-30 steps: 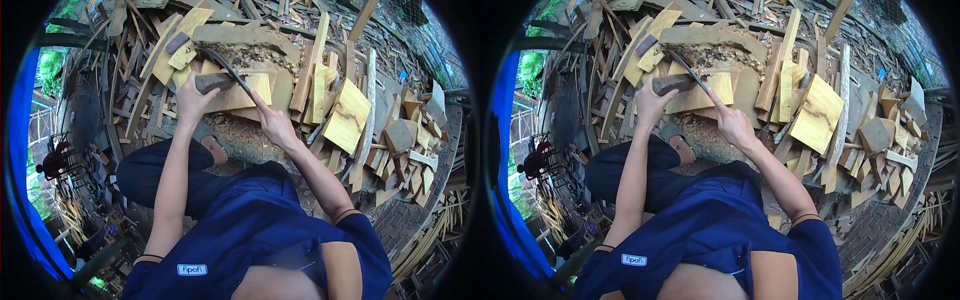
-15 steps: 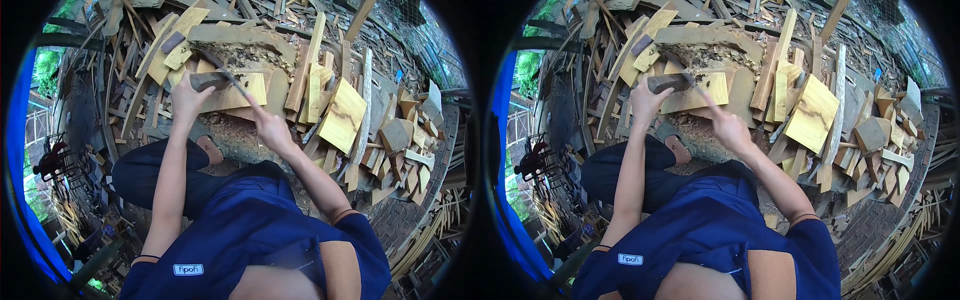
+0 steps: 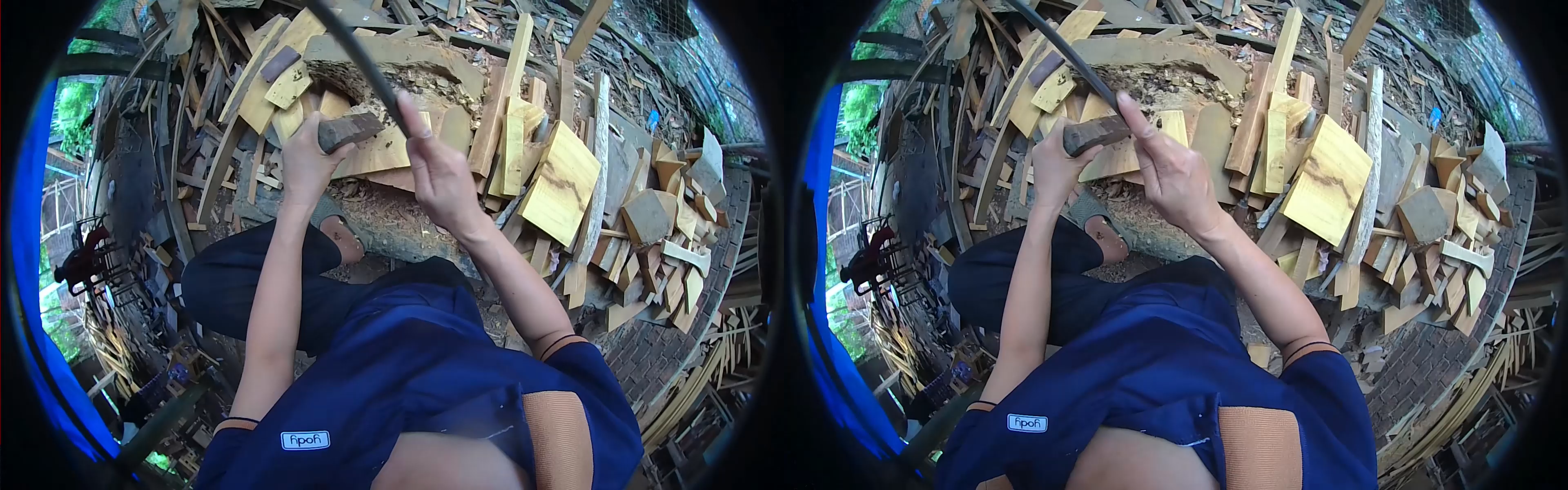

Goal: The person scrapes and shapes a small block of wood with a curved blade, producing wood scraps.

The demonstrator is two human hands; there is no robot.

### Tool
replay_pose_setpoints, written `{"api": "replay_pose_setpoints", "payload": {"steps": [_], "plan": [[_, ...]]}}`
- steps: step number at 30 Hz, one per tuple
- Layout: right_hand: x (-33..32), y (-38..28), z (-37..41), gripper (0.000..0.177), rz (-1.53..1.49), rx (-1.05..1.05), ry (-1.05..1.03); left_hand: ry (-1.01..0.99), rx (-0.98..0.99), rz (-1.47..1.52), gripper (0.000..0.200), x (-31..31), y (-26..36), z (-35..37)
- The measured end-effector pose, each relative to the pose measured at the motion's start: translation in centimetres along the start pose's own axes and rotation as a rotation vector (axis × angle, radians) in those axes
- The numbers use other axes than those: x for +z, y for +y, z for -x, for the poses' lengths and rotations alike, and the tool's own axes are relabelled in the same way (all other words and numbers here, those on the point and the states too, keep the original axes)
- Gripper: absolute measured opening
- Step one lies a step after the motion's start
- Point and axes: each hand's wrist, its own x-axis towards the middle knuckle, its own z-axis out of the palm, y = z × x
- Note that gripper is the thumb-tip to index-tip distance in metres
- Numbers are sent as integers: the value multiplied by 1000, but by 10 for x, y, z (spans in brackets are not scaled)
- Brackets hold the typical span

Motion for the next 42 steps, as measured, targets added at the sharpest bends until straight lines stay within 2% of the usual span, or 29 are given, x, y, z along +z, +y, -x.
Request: {"api": "replay_pose_setpoints", "payload": {"steps": [1, 2, 4, 6, 9, 11, 12, 14, 15, 17, 19, 20, 23, 25, 27, 28, 30, 31, 33, 34, 35, 37, 39, 42], "plan": [[5, 14, 8, 56, 110, 184, -138, 16, 7, -6, 45, 1, 1, -1], [10, 38, 19, 56, 115, 175, -134, 25, 12, -4, 45, 1, 1, 0], [15, 75, 24, 56, 133, 433, -304, -24, -55, 46, 47, -4, -2, 2], [6, 77, 12, 55, 199, 370, -301, -4, -65, 87, 46, -4, -6, -4], [-15, 30, 4, 55, 257, 349, -325, -35, -80, 99, 45, -5, 3, 0], [-23, -2, -8, 58, 50, 179, -193, -26, -68, 87, 45, -7, 4, -1], [-22, -9, -11, 58, 43, 175, -200, -33, -65, 66, 45, -7, 3, 0], [-21, -19, -13, 63, -86, -85, 23, -13, -44, 64, 46, -3, -3, 1], [-18, -15, -8, 63, -88, -90, 16, 2, -18, 67, 48, 0, -5, 2], [-8, 9, 15, 62, 25, 88, -125, -7, -36, 57, 47, 1, -7, 2], [0, 41, 32, 59, 363, 414, -471, 9, -77, 72, 47, 1, -6, 0], [2, 68, 41, 57, 275, 417, -401, -27, -111, 81, 46, -2, -9, -1], [-13, 62, 32, 56, 240, 441, -407, -17, -102, 141, 46, -5, -5, -1], [-20, 38, 18, 55, 223, 415, -366, -68, -148, 141, 47, -2, -4, -5], [-26, 4, 6, 59, 63, 213, -218, -57, -114, 62, 47, -5, 0, -2], [-22, -4, 2, 59, 58, 216, -221, -56, -119, 50, 47, -4, -2, -2], [-16, -13, -4, 62, -109, -149, 82, -34, -105, 27, 48, -4, 1, -2], [-14, -12, -2, 62, -113, -157, 73, -11, -89, 3, 48, -4, 2, -2], [-5, -2, 16, 66, -33, -78, 33, -21, -115, -12, 47, -4, 6, -4], [3, 14, 29, 63, 78, 16, -73, -41, -125, -20, 47, -4, 7, -7], [8, 27, 39, 60, 251, 168, -260, -35, -120, -19, 47, -5, 7, -7], [3, 57, 39, 57, 279, 536, -404, -23, -141, 52, 46, -8, 1, -4], [-8, 62, 33, 56, 213, 511, -367, -21, -131, 92, 46, -6, -8, -1], [-24, 26, 20, 55, 130, 416, -305, -7, -123, 86, 46, -7, 1, 1]]}}
